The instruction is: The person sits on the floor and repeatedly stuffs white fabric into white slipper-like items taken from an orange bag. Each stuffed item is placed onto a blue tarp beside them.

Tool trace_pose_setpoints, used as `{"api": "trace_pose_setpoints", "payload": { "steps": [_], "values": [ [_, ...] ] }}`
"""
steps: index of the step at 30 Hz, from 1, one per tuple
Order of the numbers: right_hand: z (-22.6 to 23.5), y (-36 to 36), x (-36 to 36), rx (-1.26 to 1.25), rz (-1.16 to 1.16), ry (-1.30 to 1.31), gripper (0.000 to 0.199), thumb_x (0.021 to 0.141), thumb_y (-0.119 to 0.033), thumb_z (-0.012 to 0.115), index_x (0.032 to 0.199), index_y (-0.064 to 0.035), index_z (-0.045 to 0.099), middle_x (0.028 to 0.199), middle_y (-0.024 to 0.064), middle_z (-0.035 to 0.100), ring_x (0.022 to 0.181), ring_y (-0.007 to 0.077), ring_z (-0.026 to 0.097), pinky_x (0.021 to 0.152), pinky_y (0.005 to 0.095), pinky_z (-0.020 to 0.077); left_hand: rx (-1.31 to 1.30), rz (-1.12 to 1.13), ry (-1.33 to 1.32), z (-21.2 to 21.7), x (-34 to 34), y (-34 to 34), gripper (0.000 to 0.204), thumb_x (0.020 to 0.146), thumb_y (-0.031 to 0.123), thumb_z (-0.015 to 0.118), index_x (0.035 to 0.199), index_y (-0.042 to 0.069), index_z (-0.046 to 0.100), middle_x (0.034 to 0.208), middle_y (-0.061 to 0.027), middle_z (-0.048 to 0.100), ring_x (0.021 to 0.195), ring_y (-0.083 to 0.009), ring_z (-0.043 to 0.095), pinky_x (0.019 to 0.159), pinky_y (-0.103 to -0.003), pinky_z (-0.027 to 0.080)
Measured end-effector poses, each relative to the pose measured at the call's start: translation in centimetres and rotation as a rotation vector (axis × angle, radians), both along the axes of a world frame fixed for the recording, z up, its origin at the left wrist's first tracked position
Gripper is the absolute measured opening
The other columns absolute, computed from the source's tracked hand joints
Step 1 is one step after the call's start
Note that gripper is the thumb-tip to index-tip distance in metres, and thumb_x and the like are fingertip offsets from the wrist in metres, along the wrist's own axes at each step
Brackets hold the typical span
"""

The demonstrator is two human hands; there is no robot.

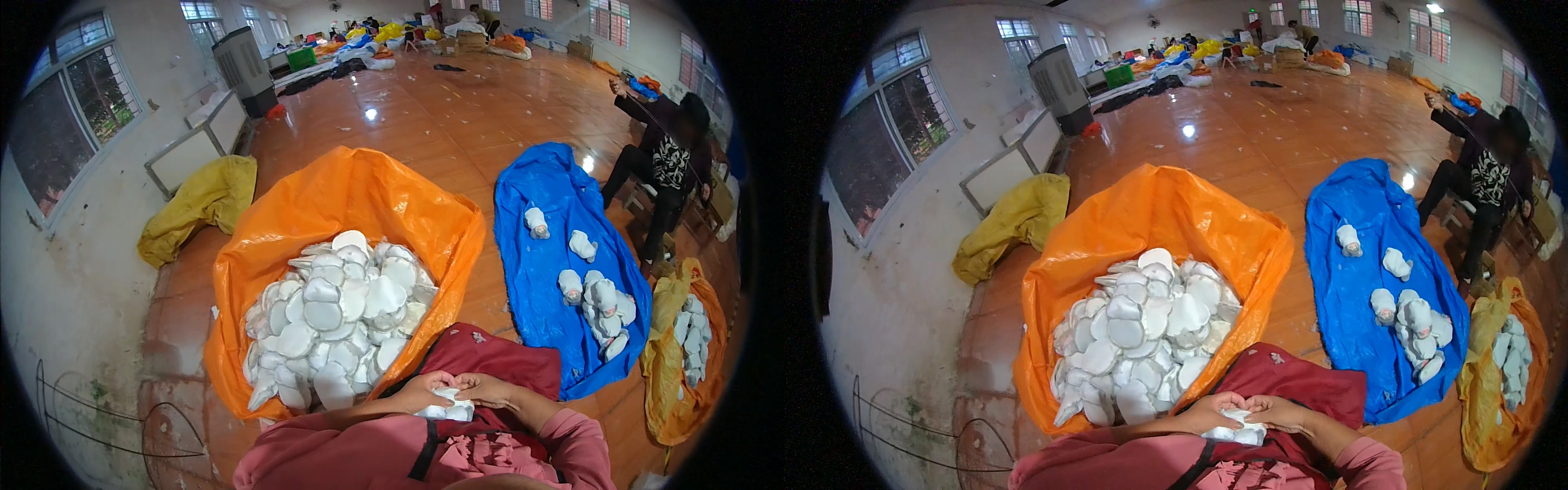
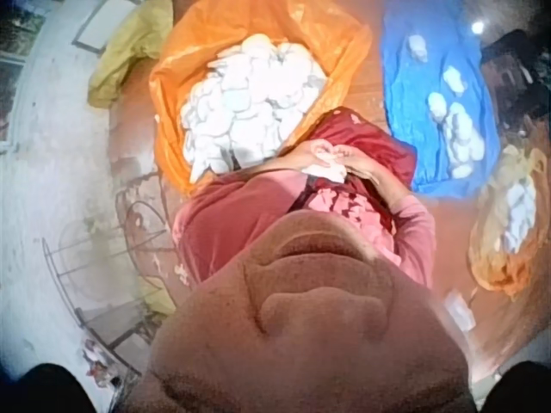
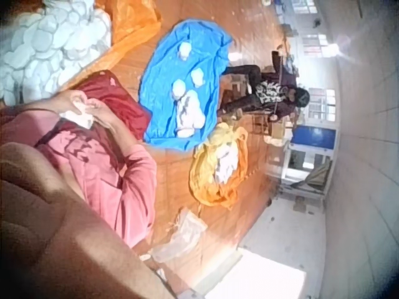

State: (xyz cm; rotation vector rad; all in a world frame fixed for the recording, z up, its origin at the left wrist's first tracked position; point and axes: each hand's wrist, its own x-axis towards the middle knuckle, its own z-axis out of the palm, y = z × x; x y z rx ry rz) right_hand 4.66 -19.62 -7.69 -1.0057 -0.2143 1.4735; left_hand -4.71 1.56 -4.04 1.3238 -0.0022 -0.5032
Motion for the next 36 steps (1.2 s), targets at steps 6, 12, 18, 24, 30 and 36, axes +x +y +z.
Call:
{"api": "trace_pose_setpoints", "payload": {
  "steps": [6, 12, 18, 24, 30, 36],
  "values": [
    [-0.2, 0.9, 0.2, 0.002, 0.001, -0.317, 0.024, 0.089, 0.001, 0.067, 0.109, -0.0058, 0.056, 0.099, 0.0002, 0.061, 0.089, 0.0086, 0.058, 0.079, 0.0233, 0.048, 0.086, 0.098, -0.056, 0.3, -0.2, -0.5, 0.04, 0.078, -0.004, 0.071, 0.115, 0.002, 0.057, 0.104, -0.0046, 0.063, 0.096, -0.0134, 0.061, 0.085, -0.028, 0.049],
    [0.2, 1.8, -0.8, 0.034, -0.073, -0.598, 0.021, 0.088, 0.003, 0.067, 0.102, -0.0057, 0.054, 0.094, -0.0011, 0.058, 0.086, 0.0071, 0.054, 0.075, 0.0238, 0.0462, 0.487, 0.153, -0.481, 0.7, -0.7, -0.7, 0.036, 0.081, 0.005, 0.071, 0.116, 0.009, 0.065, 0.094, -0.0065, 0.065, 0.088, -0.0189, 0.065, 0.08, -0.031, 0.05],
    [-0.8, 1.7, -2.2, 0.024, -0.24, -0.769, 0.021, 0.085, 0.003, 0.067, 0.099, -0.0061, 0.055, 0.089, -0.0014, 0.055, 0.083, 0.0074, 0.051, 0.071, 0.0237, 0.0452, 0.652, 0.062, -0.728, 0.2, -0.7, -0.3, 0.033, 0.086, 0.012, 0.066, 0.119, 0.015, 0.066, 0.09, -0.0081, 0.064, 0.084, -0.0279, 0.064, 0.072, -0.036, 0.05],
    [1.3, 1.1, -3.9, -0.001, -0.361, -1.166, 0.013, 0.084, -0.002, 0.069, 0.091, -0.0039, 0.059, 0.086, 0.0062, 0.056, 0.078, 0.0151, 0.055, 0.068, 0.0272, 0.0462, 1.036, -0.298, -1.01, -0.4, -0.7, 0.7, 0.04, 0.089, 0.014, 0.061, 0.129, 0.012, 0.06, 0.1, -0.0075, 0.063, 0.085, -0.0255, 0.063, 0.072, -0.035, 0.051],
    [1.3, 0.4, -4.5, 0.118, -0.358, -1.227, 0.011, 0.085, -0.004, 0.068, 0.095, -0.0043, 0.064, 0.096, 0.0096, 0.062, 0.087, 0.0216, 0.062, 0.074, 0.0308, 0.0496, 0.832, -0.384, -1.209, -2.1, -1.0, 2.9, 0.055, 0.088, 0.016, 0.055, 0.142, 0.014, 0.046, 0.122, -0.0079, 0.059, 0.102, -0.0263, 0.06, 0.087, -0.035, 0.049],
    [0.8, -0.8, -4.5, 0.211, -0.27, -1.171, 0.01, 0.087, -0.003, 0.065, 0.097, -0.0016, 0.065, 0.103, 0.0119, 0.063, 0.098, 0.0249, 0.063, 0.086, 0.0333, 0.0499, 0.825, -0.483, -1.403, -0.7, -0.7, 4.0, 0.057, 0.089, 0.013, 0.051, 0.145, 0.018, 0.044, 0.135, -0.0077, 0.051, 0.112, -0.0246, 0.056, 0.101, -0.041, 0.041]
  ]
}}
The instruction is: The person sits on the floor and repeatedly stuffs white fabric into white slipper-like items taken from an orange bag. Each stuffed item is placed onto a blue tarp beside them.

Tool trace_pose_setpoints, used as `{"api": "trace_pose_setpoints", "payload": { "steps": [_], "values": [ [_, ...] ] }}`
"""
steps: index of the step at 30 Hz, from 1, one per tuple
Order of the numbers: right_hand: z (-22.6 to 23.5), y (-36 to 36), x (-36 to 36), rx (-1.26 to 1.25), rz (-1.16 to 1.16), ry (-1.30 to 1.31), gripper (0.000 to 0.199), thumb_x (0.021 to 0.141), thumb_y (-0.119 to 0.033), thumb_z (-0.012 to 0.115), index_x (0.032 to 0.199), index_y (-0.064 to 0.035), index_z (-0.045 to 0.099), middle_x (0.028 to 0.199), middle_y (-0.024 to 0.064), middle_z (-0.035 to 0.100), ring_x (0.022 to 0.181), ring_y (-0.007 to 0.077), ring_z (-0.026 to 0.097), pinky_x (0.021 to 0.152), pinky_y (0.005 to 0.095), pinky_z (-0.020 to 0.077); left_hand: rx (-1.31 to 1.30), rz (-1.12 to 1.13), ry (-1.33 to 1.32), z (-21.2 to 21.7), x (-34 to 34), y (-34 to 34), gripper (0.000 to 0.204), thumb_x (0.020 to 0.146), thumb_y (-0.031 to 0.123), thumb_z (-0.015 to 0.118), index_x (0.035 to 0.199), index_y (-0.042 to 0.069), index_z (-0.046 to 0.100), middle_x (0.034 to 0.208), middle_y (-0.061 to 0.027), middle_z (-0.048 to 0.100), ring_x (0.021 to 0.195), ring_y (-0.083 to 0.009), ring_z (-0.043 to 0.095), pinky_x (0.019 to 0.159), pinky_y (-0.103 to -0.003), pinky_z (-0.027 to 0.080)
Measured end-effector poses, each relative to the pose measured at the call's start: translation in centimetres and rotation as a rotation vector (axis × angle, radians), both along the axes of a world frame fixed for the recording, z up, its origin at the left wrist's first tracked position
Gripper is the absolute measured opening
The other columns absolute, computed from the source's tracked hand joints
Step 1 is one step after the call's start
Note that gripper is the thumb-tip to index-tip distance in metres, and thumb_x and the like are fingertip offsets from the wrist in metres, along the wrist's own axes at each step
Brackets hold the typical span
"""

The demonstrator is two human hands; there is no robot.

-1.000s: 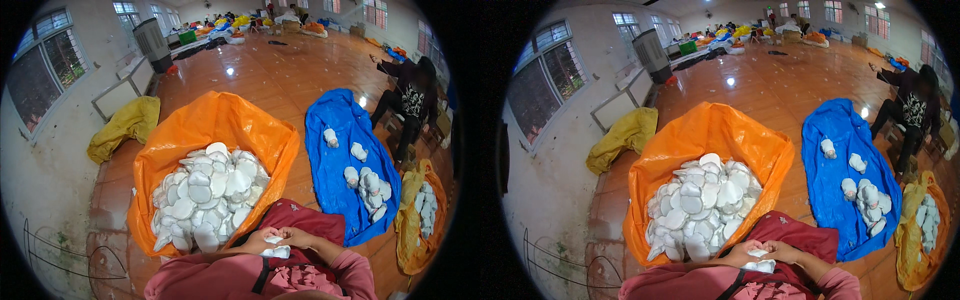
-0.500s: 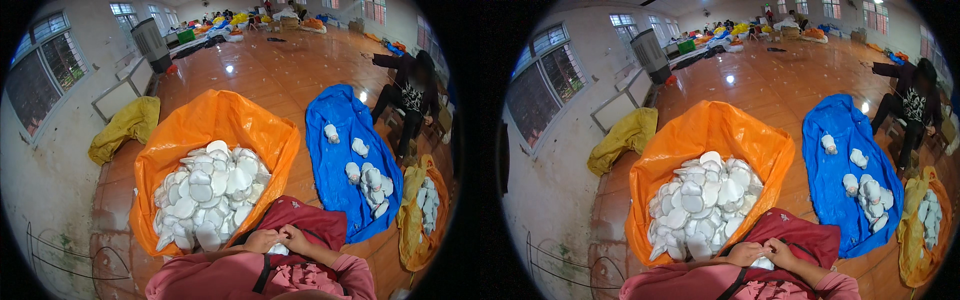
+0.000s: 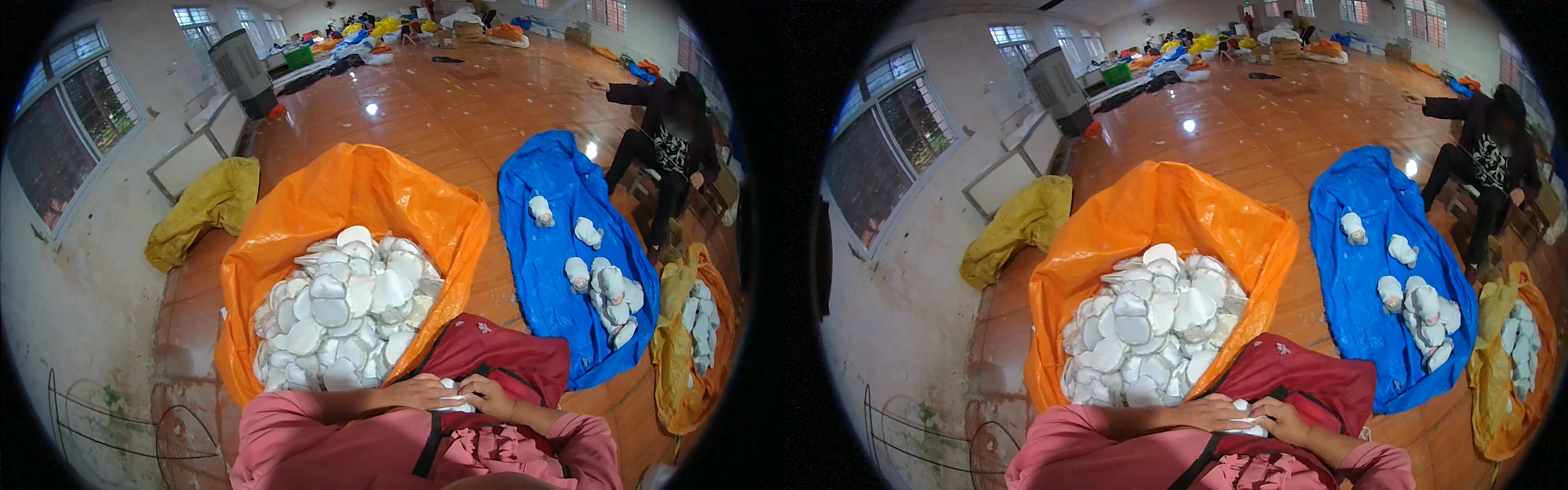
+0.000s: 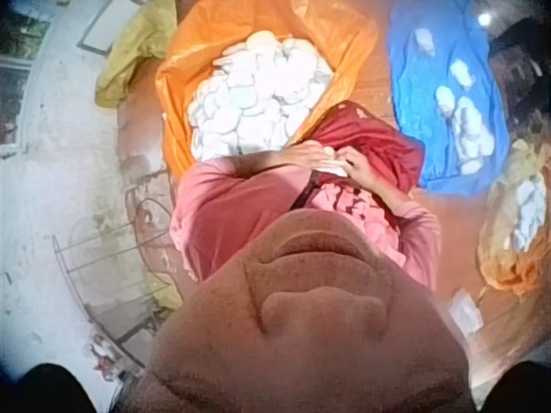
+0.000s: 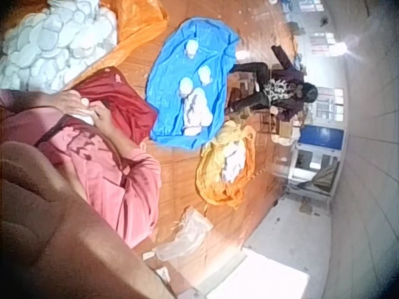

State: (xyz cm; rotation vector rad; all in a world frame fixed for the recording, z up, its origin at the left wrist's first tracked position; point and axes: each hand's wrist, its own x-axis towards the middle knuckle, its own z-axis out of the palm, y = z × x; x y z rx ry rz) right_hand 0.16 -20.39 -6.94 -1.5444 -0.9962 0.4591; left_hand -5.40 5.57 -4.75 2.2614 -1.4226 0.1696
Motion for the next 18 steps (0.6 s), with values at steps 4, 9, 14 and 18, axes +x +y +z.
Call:
{"api": "trace_pose_setpoints", "payload": {
  "steps": [4, 9, 14, 18],
  "values": [
    [-0.6, -0.7, 0.0, -0.005, 0.061, 0.101, 0.01, 0.09, -0.004, 0.063, 0.099, -0.0008, 0.064, 0.109, 0.012, 0.061, 0.104, 0.0246, 0.06, 0.091, 0.0338, 0.0476, -0.022, -0.037, -0.057, -0.8, 0.3, 0.1, 0.056, 0.088, 0.011, 0.052, 0.143, 0.02, 0.046, 0.136, -0.008, 0.051, 0.114, -0.0241, 0.055, 0.103, -0.045, 0.04],
    [-1.1, -1.1, 0.2, -0.009, 0.106, 0.186, 0.014, 0.092, -0.006, 0.063, 0.105, -0.0021, 0.063, 0.114, 0.0115, 0.059, 0.111, 0.024, 0.056, 0.097, 0.035, 0.0439, 0.042, -0.119, 0.08, 0.7, 1.6, 0.0, 0.057, 0.086, 0.012, 0.057, 0.141, 0.02, 0.049, 0.137, -0.0112, 0.049, 0.118, -0.0277, 0.053, 0.103, -0.043, 0.04],
    [-0.8, -1.3, 0.6, -0.021, 0.173, 0.231, 0.032, 0.086, -0.007, 0.071, 0.115, -0.0047, 0.059, 0.121, 0.0111, 0.055, 0.118, 0.0242, 0.053, 0.102, 0.0357, 0.0407, 0.078, -0.138, 0.459, 2.1, 2.3, 0.3, 0.059, 0.081, 0.011, 0.066, 0.138, 0.017, 0.053, 0.136, -0.0167, 0.048, 0.121, -0.0351, 0.049, 0.103, -0.04, 0.04],
    [-2.9, -1.2, 0.3, -0.004, 0.159, 0.344, 0.048, 0.08, -0.007, 0.077, 0.122, -0.0052, 0.053, 0.126, 0.0108, 0.052, 0.12, 0.0228, 0.051, 0.104, 0.0355, 0.0395, -0.123, -0.096, 0.629, 1.1, 2.5, 0.4, 0.055, 0.078, 0.008, 0.069, 0.131, 0.013, 0.058, 0.134, -0.0178, 0.047, 0.122, -0.0356, 0.048, 0.103, -0.041, 0.039]
  ]
}}
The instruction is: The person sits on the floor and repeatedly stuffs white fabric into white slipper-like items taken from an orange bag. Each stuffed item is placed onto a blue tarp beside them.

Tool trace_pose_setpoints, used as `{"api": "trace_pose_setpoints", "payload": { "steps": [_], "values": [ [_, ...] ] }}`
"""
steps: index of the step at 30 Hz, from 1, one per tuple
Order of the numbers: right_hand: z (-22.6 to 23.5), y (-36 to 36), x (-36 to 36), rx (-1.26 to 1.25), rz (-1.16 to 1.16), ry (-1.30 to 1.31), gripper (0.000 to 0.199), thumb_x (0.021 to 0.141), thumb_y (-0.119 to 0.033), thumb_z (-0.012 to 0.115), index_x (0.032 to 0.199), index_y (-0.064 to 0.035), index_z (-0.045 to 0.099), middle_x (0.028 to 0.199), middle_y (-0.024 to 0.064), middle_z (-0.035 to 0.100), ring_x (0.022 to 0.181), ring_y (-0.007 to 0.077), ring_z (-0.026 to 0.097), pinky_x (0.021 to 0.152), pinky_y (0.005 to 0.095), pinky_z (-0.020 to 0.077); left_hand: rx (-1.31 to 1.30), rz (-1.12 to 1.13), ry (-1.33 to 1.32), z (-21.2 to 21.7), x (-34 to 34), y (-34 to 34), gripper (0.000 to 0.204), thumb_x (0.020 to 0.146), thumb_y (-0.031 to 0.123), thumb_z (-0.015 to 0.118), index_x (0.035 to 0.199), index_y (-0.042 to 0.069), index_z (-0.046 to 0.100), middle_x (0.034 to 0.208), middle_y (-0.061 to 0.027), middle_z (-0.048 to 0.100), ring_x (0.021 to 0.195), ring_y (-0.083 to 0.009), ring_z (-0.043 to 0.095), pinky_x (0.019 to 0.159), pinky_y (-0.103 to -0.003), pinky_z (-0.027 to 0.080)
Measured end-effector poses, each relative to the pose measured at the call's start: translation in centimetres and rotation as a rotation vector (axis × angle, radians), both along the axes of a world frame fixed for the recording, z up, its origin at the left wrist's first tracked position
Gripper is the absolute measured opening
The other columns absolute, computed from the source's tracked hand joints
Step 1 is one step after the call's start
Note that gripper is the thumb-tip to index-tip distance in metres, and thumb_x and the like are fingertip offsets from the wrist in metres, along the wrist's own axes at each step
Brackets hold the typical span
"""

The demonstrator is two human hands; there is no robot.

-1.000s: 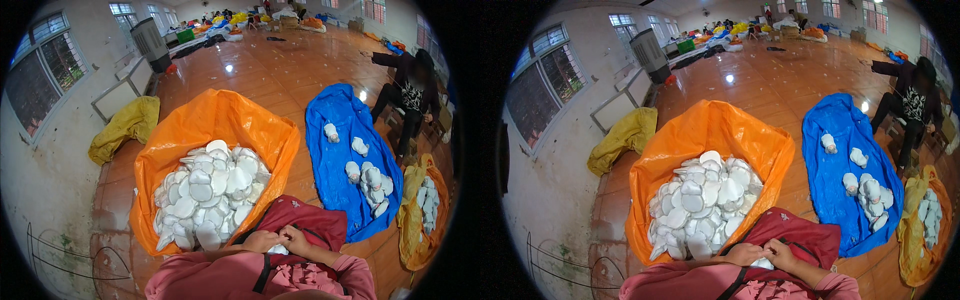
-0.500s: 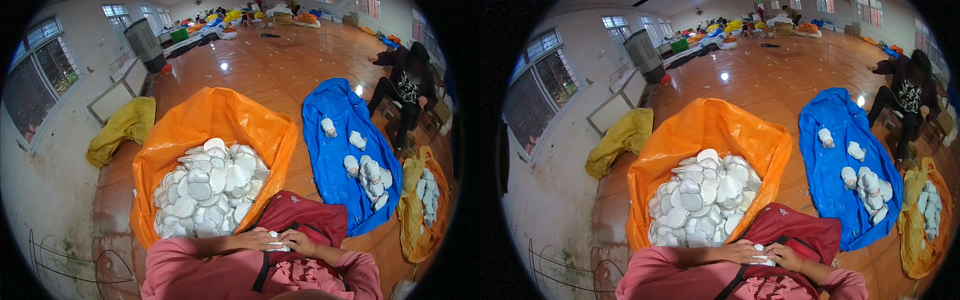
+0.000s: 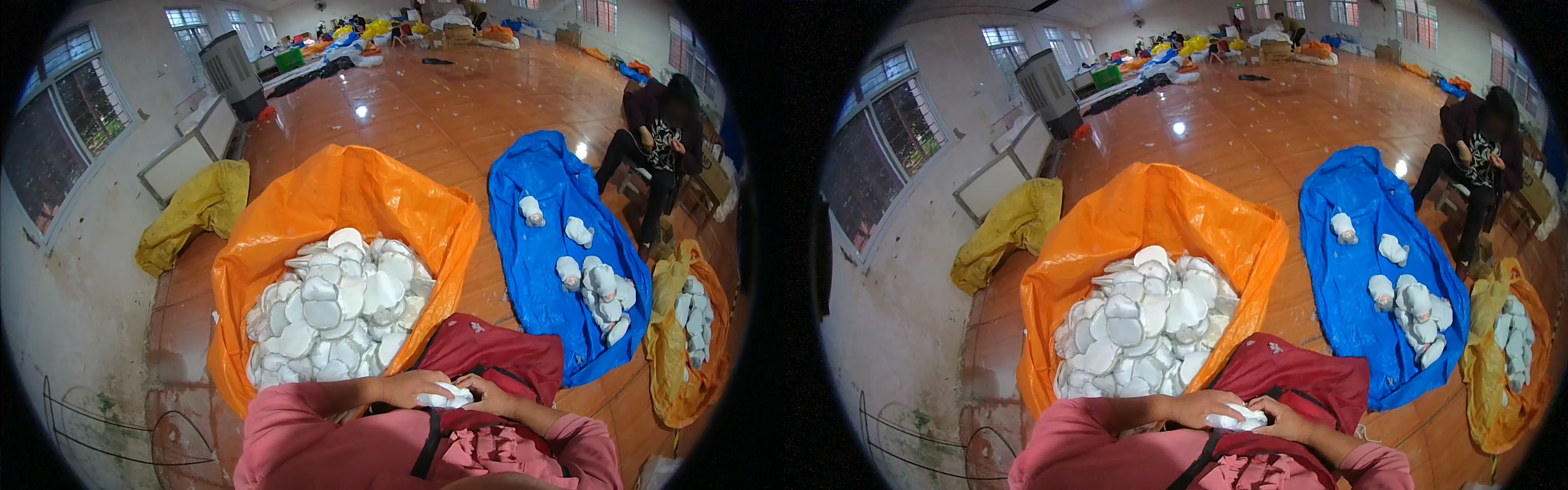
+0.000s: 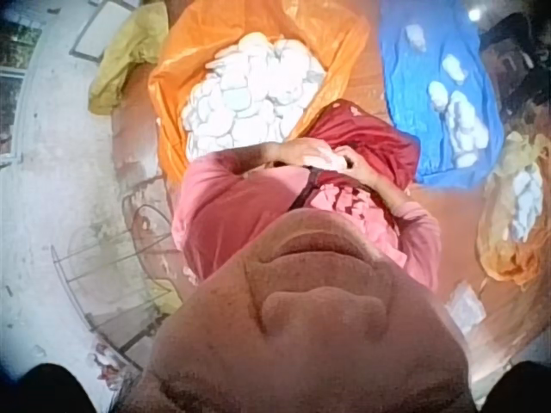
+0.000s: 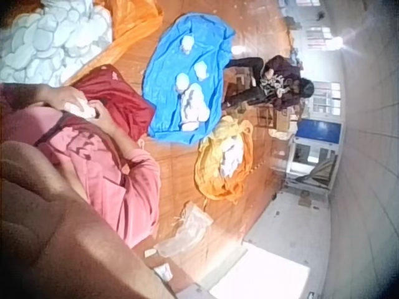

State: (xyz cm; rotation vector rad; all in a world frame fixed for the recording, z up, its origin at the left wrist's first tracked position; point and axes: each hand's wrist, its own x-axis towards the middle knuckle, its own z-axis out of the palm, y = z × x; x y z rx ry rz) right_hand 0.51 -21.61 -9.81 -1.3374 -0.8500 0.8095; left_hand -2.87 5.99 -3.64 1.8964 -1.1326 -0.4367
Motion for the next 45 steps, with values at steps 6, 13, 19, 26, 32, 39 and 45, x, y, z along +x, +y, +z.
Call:
{"api": "trace_pose_setpoints", "payload": {
  "steps": [6, 13, 19, 26, 32, 39, 45],
  "values": [
    [-0.7, 0.4, -0.2, -0.103, -0.037, -0.076, 0.063, 0.075, -0.013, 0.083, 0.125, -0.0041, 0.045, 0.125, 0.0132, 0.051, 0.121, 0.0217, 0.05, 0.104, 0.0359, 0.0396, -0.058, 0.072, 0.232, 0.0, 0.5, 0.2, 0.05, 0.077, 0.007, 0.071, 0.126, 0.01, 0.062, 0.131, -0.0159, 0.048, 0.123, -0.0325, 0.048, 0.105, -0.038, 0.038],
    [0.5, 0.9, -0.4, -0.216, -0.093, -0.174, 0.071, 0.072, -0.017, 0.085, 0.125, -0.001, 0.042, 0.123, 0.0146, 0.052, 0.119, 0.0229, 0.051, 0.102, 0.0357, 0.0414, -0.04, 0.152, 0.533, -0.8, 1.3, 0.1, 0.052, 0.076, 0.01, 0.074, 0.126, 0.01, 0.062, 0.131, -0.0113, 0.048, 0.125, -0.0246, 0.045, 0.106, -0.035, 0.034],
    [-1.0, 1.7, 0.7, -0.128, -0.168, 0.363, 0.058, 0.08, -0.01, 0.079, 0.125, -0.0049, 0.043, 0.121, 0.0101, 0.052, 0.117, 0.0208, 0.051, 0.102, 0.0349, 0.0407, -0.267, 0.274, 0.914, -3.5, 2.8, 0.0, 0.051, 0.08, 0.011, 0.074, 0.129, 0.009, 0.06, 0.123, -0.0035, 0.054, 0.119, -0.0177, 0.049, 0.103, -0.032, 0.038],
    [-3.0, 1.6, 2.0, -0.025, -0.193, 0.592, 0.056, 0.074, 0.005, 0.078, 0.117, -0.0086, 0.045, 0.113, 0.0043, 0.055, 0.107, 0.0163, 0.056, 0.092, 0.0316, 0.0477, -0.078, 0.345, 0.496, -2.0, 2.8, -1.9, 0.045, 0.081, 0.016, 0.075, 0.124, 0.009, 0.063, 0.12, -0.0077, 0.054, 0.116, -0.0205, 0.051, 0.102, -0.031, 0.038],
    [-1.9, 2.0, 1.6, -0.107, -0.162, 0.4, 0.064, 0.069, 0.003, 0.083, 0.119, -0.006, 0.044, 0.113, 0.0045, 0.053, 0.108, 0.0145, 0.053, 0.095, 0.0288, 0.0443, -0.102, 0.315, 0.243, -2.0, 1.3, -1.9, 0.042, 0.08, 0.016, 0.076, 0.12, 0.008, 0.066, 0.119, -0.0097, 0.055, 0.115, -0.0244, 0.053, 0.099, -0.033, 0.041],
    [1.8, 0.0, 2.8, -0.052, 0.054, 0.771, 0.041, 0.089, -0.011, 0.07, 0.123, -0.0035, 0.05, 0.128, 0.009, 0.055, 0.118, 0.0184, 0.053, 0.101, 0.0352, 0.0432, -0.099, 0.33, 0.334, -1.8, 0.0, -1.0, 0.045, 0.08, 0.011, 0.076, 0.123, 0.008, 0.064, 0.125, -0.0088, 0.054, 0.12, -0.0228, 0.051, 0.102, -0.032, 0.039],
    [0.3, 2.8, 2.8, -0.152, -0.057, 0.66, 0.034, 0.084, -0.004, 0.073, 0.111, -0.0038, 0.053, 0.106, 0.004, 0.06, 0.096, 0.0136, 0.06, 0.084, 0.0274, 0.05, -0.142, 0.342, 0.44, -2.6, -0.2, -1.0, 0.045, 0.083, 0.012, 0.073, 0.126, 0.009, 0.063, 0.129, -0.0075, 0.052, 0.121, -0.0207, 0.05, 0.103, -0.031, 0.038]
  ]
}}
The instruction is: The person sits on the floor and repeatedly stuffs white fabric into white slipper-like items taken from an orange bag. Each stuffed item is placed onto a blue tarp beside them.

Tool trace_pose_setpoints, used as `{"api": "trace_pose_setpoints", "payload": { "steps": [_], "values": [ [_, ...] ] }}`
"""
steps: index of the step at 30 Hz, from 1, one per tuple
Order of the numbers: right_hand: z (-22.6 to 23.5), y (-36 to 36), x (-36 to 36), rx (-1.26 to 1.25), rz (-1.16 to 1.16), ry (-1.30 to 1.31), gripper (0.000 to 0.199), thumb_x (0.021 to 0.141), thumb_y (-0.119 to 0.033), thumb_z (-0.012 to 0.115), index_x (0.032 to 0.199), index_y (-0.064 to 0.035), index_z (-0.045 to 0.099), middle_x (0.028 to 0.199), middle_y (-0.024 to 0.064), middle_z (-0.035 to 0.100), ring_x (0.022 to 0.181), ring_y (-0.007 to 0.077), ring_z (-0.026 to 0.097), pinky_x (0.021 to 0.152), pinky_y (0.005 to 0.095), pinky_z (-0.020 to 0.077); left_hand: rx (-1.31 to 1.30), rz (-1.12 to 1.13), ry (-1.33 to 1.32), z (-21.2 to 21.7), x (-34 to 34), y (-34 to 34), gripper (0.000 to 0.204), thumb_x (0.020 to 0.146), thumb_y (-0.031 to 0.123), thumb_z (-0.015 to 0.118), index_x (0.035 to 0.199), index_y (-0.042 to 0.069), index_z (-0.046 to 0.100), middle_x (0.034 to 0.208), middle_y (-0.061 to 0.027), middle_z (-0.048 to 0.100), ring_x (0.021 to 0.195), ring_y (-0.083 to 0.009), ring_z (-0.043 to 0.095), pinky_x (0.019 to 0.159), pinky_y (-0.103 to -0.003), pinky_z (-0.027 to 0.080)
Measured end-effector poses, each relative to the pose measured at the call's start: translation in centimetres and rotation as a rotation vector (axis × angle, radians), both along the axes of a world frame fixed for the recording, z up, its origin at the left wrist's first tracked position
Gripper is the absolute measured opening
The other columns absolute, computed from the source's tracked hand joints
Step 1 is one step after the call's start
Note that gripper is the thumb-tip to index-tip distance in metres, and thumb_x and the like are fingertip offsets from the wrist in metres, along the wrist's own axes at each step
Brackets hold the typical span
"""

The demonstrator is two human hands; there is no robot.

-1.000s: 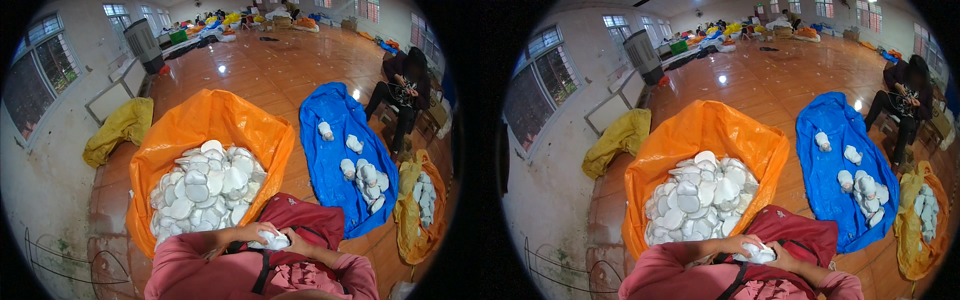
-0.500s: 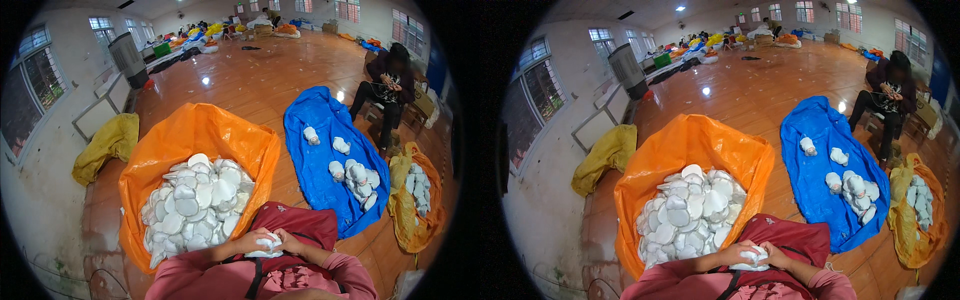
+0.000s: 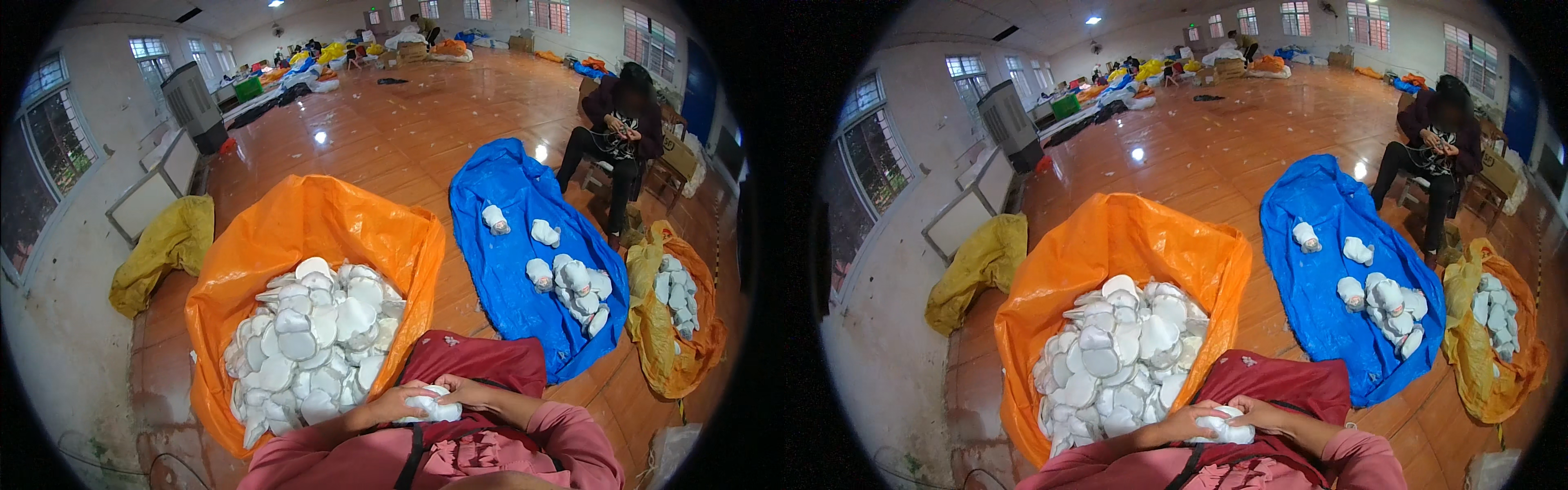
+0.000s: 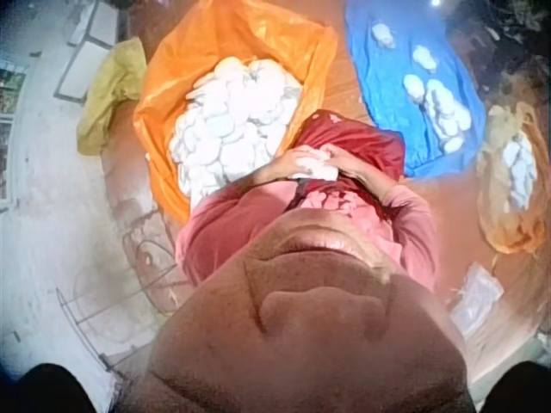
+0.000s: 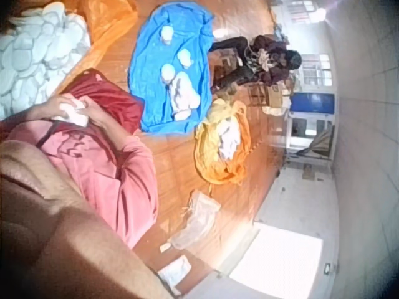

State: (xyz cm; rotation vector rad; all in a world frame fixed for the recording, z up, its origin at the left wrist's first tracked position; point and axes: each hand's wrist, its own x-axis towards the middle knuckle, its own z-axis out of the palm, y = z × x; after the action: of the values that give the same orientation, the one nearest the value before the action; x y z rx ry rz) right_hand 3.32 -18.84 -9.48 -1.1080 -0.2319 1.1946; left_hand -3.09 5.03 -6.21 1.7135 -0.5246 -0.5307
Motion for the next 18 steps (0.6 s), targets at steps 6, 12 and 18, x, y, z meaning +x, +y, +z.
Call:
{"api": "trace_pose_setpoints", "payload": {
  "steps": [6, 12, 18],
  "values": [
    [-0.9, 1.8, 0.4, -0.136, 0.001, -0.179, 0.033, 0.079, 0.003, 0.071, 0.106, -0.0049, 0.054, 0.099, 0.0017, 0.059, 0.091, 0.0109, 0.057, 0.079, 0.0255, 0.049, -0.377, 0.23, 0.499, -0.2, 0.1, -0.5, 0.043, 0.091, 0.008, 0.063, 0.133, 0.005, 0.055, 0.122, -0.0087, 0.057, 0.112, -0.0176, 0.055, 0.097, -0.029, 0.043],
    [-1.7, 2.4, 1.3, -0.264, 0.075, -0.46, 0.033, 0.073, 0.006, 0.072, 0.097, -0.006, 0.053, 0.093, 0.0005, 0.057, 0.088, 0.0106, 0.055, 0.075, 0.0257, 0.0479, -0.432, 0.37, 0.723, 0.2, 1.4, -0.9, 0.056, 0.088, 0.001, 0.064, 0.14, 0.005, 0.042, 0.113, -0.0126, 0.062, 0.099, -0.0189, 0.063, 0.085, -0.03, 0.051],
    [-1.5, 3.1, 0.8, -0.258, 0.004, -0.615, 0.036, 0.07, 0.001, 0.076, 0.097, -0.0067, 0.054, 0.091, 0.0015, 0.059, 0.085, 0.0121, 0.056, 0.073, 0.0268, 0.047, -0.204, 0.309, 0.834, -1.7, 3.7, -0.2, 0.065, 0.076, -0.004, 0.073, 0.133, 0.007, 0.044, 0.105, -0.0115, 0.062, 0.093, -0.0195, 0.062, 0.081, -0.03, 0.051]
  ]
}}
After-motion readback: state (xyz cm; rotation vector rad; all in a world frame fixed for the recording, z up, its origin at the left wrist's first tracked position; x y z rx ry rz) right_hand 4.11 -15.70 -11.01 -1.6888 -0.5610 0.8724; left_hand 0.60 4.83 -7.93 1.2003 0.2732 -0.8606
